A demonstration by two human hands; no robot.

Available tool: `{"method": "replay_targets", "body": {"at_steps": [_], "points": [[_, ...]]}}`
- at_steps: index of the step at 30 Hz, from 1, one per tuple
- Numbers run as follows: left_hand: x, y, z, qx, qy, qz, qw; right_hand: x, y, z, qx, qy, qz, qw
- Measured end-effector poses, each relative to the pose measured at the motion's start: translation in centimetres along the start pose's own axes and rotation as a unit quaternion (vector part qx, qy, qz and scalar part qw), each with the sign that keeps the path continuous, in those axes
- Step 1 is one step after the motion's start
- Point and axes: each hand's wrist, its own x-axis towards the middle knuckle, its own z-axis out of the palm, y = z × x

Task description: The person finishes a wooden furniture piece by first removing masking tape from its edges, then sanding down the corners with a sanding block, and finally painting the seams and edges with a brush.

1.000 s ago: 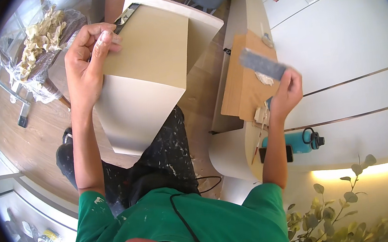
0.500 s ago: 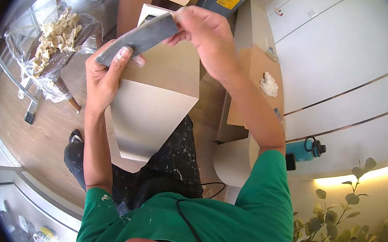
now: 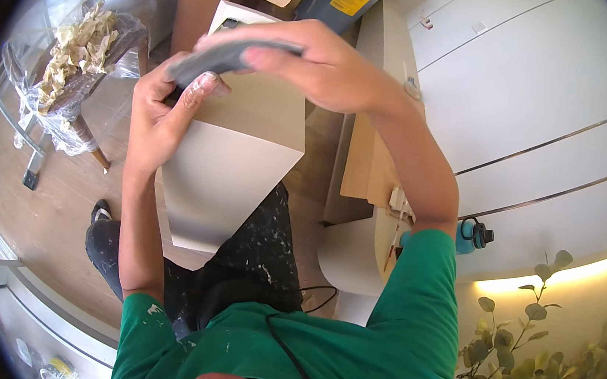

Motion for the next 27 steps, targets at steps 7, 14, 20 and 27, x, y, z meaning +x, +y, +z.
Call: {"method": "replay_targets", "body": {"at_steps": [7,14,20,27], "points": [[0.3,0.7,1.8,0.197,0.066,0.033,0.978,-11.7,11.3,-5.8,-0.534,0.211,0.062,0.816],[0.4,0.8,1.8,0.215,0.072,-0.001,0.974,-17.3,18.7,-6.1,-0.683,0.152,0.066,0.711],[0.3,1.1,1.7,0.213,0.045,-0.023,0.976,-12.1,18.3,-6.2,-0.653,0.111,0.006,0.749],[-0.3,0.9,1.6,0.234,0.041,-0.001,0.971,-2.7,16.5,-9.1,-0.663,-0.032,-0.061,0.745]]}}
